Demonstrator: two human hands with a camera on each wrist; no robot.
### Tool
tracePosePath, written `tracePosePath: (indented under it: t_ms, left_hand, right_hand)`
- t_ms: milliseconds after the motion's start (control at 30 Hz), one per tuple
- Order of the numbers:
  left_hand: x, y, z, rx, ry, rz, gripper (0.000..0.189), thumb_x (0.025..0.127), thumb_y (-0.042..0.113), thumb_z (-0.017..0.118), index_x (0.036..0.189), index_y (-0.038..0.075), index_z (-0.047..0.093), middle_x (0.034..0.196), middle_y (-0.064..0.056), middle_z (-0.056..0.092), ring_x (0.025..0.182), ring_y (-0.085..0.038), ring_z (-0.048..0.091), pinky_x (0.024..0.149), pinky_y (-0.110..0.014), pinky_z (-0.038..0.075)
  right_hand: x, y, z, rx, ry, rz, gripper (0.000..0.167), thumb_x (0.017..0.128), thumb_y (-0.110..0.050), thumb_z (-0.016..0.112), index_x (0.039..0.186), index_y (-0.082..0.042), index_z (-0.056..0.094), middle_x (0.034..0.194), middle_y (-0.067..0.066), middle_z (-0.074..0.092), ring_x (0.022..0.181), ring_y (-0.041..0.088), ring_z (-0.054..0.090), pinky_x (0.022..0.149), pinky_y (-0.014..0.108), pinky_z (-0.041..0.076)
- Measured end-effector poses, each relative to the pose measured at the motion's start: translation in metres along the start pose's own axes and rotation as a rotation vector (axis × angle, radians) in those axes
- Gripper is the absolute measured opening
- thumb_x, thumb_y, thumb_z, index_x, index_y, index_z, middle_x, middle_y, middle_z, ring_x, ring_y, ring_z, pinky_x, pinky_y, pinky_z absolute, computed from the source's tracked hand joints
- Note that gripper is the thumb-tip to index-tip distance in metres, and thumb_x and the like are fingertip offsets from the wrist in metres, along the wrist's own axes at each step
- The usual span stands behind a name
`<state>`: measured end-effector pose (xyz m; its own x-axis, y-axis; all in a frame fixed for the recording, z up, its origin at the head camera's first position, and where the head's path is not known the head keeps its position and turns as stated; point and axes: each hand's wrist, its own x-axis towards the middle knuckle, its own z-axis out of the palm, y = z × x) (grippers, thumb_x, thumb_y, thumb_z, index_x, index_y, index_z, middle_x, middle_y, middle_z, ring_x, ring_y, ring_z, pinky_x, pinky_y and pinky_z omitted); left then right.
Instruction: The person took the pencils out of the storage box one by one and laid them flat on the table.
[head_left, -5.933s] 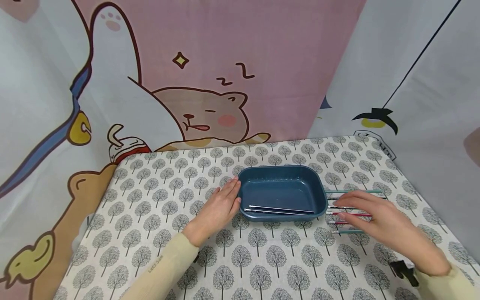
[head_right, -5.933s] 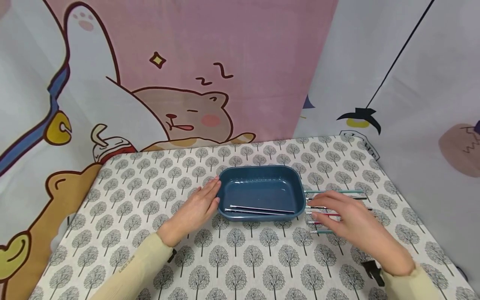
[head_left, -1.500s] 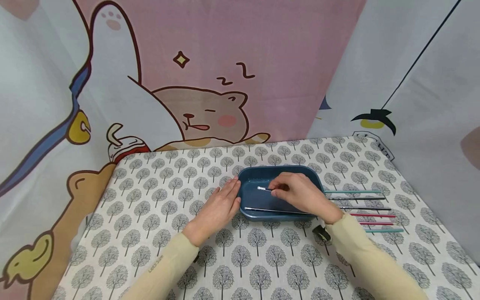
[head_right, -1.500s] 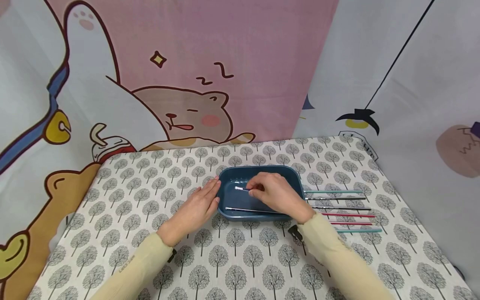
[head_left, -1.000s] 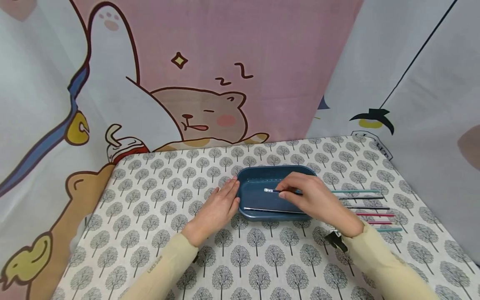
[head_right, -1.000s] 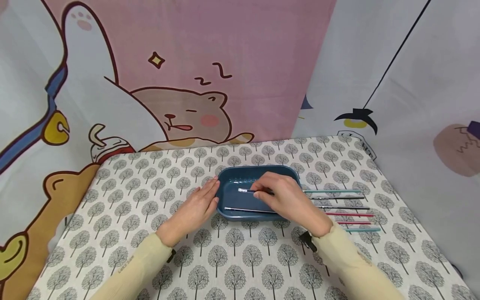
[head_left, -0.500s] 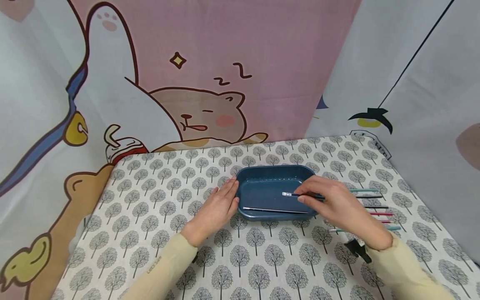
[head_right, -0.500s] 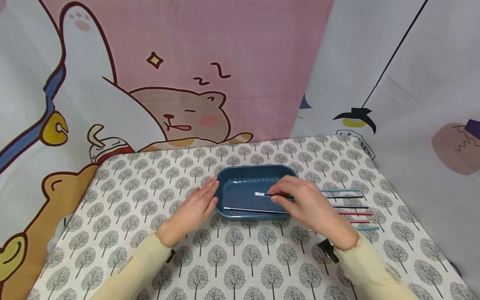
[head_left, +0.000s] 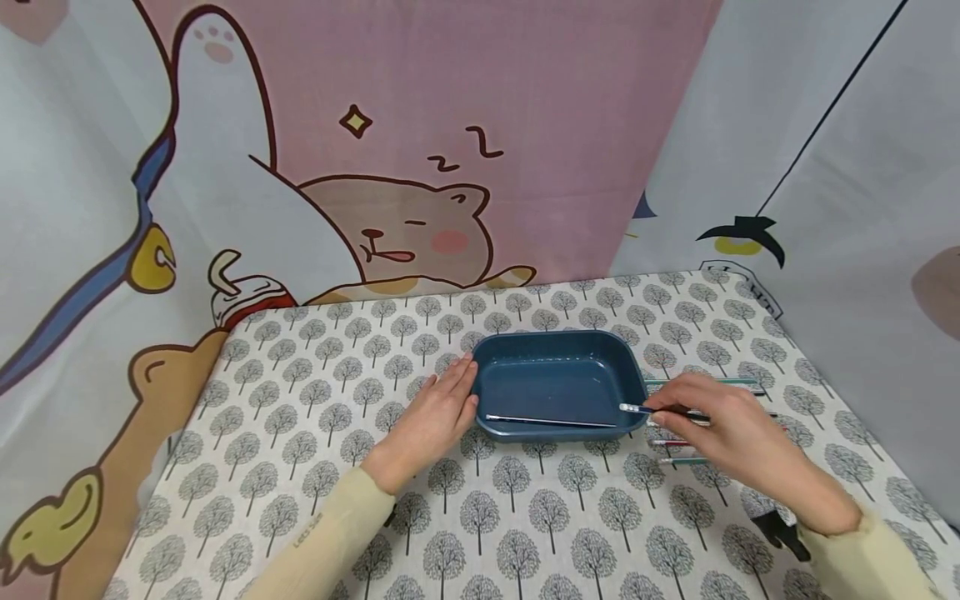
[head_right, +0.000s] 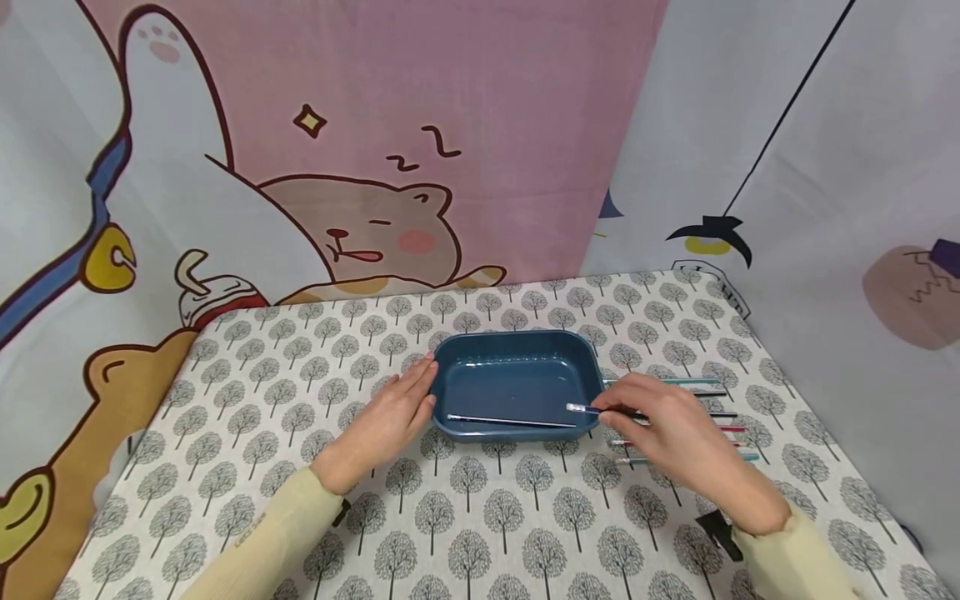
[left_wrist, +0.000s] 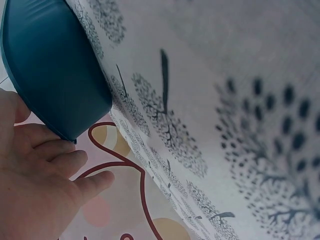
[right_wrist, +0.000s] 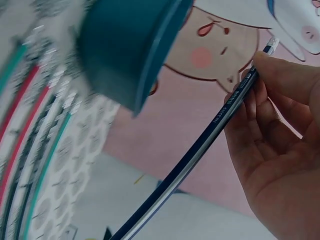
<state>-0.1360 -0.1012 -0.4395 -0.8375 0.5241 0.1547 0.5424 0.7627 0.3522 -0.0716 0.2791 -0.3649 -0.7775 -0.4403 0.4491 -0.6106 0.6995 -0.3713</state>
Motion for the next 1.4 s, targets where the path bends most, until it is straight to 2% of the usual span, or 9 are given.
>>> tracePosePath:
  t_ms: [133,333,733,900,933,1000,1133,1167,1400]
  left_hand:
    - [0.0,0.0,0.001,0.003,-0.003,-0.007,0.057,0.111,0.026,0.046,0.16,-0.001,0.034,0.169,-0.014,0.022,0.152,-0.037,0.032,0.119,-0.061,0.031]
    - [-0.001,0.0,0.002,0.002,0.002,-0.005,0.056,0.111,0.026,0.046,0.159,-0.001,0.035,0.168,-0.014,0.023,0.152,-0.037,0.033,0.118,-0.062,0.032]
    - [-0.001,0.0,0.003,0.001,0.009,-0.008,0.056,0.111,0.026,0.048,0.159,-0.001,0.035,0.169,-0.013,0.022,0.152,-0.036,0.033,0.118,-0.063,0.032]
    - [0.0,0.0,0.003,0.001,0.009,-0.007,0.056,0.111,0.026,0.048,0.159,-0.001,0.035,0.169,-0.012,0.022,0.152,-0.037,0.033,0.118,-0.063,0.032]
    - [0.0,0.0,0.003,0.002,0.01,-0.007,0.056,0.111,0.026,0.048,0.159,-0.001,0.035,0.169,-0.012,0.022,0.151,-0.037,0.033,0.118,-0.063,0.032]
    - [0.0,0.0,0.003,0.002,0.011,-0.007,0.056,0.111,0.025,0.048,0.159,-0.001,0.035,0.169,-0.012,0.022,0.151,-0.037,0.034,0.118,-0.063,0.033]
    - [0.0,0.0,0.003,0.006,0.01,-0.008,0.056,0.111,0.025,0.048,0.159,-0.001,0.034,0.169,-0.012,0.022,0.151,-0.037,0.033,0.118,-0.063,0.033]
    - [0.0,0.0,0.003,0.008,0.01,-0.009,0.056,0.111,0.025,0.048,0.159,0.0,0.034,0.168,-0.012,0.022,0.151,-0.037,0.033,0.118,-0.063,0.033]
    - [0.001,-0.001,0.003,0.006,0.01,-0.01,0.056,0.111,0.026,0.048,0.159,0.0,0.035,0.169,-0.012,0.022,0.152,-0.036,0.033,0.118,-0.062,0.032]
  right_hand:
    - [-0.011,0.008,-0.001,-0.014,-0.012,0.008,0.039,0.075,0.009,0.085,0.101,-0.019,0.078,0.101,-0.01,0.071,0.077,-0.003,0.062,0.065,0.01,0.049]
    - [-0.024,0.019,-0.003,-0.036,-0.036,0.02,0.041,0.074,0.008,0.084,0.102,-0.021,0.077,0.104,-0.01,0.072,0.084,-0.001,0.065,0.069,0.01,0.051]
    - [-0.05,0.044,-0.002,-0.066,-0.046,-0.018,0.046,0.069,0.008,0.087,0.101,-0.024,0.077,0.102,-0.013,0.07,0.089,0.003,0.066,0.075,0.009,0.049]
    - [-0.061,0.052,0.0,-0.073,-0.051,-0.002,0.045,0.069,0.006,0.087,0.103,-0.023,0.078,0.103,-0.012,0.071,0.089,0.004,0.067,0.077,0.007,0.05]
    - [-0.063,0.054,0.0,-0.082,-0.057,0.008,0.045,0.07,0.004,0.088,0.103,-0.024,0.078,0.103,-0.012,0.071,0.092,0.007,0.068,0.081,0.005,0.048]
    - [-0.066,0.056,0.001,-0.084,-0.066,0.014,0.045,0.069,0.004,0.088,0.103,-0.024,0.078,0.103,-0.012,0.071,0.091,0.006,0.068,0.079,0.005,0.048]
    - [-0.07,0.062,0.004,-0.084,-0.065,-0.017,0.044,0.067,0.002,0.089,0.101,-0.024,0.079,0.101,-0.012,0.072,0.089,0.006,0.07,0.078,0.005,0.049]
    - [-0.071,0.063,0.005,-0.077,-0.062,-0.034,0.044,0.066,0.002,0.089,0.1,-0.024,0.079,0.101,-0.011,0.073,0.086,0.004,0.069,0.073,0.007,0.051]
    - [-0.081,0.073,0.015,-0.01,-0.053,-0.107,0.047,0.061,0.004,0.089,0.097,-0.025,0.078,0.096,-0.015,0.072,0.085,0.002,0.069,0.077,0.006,0.051]
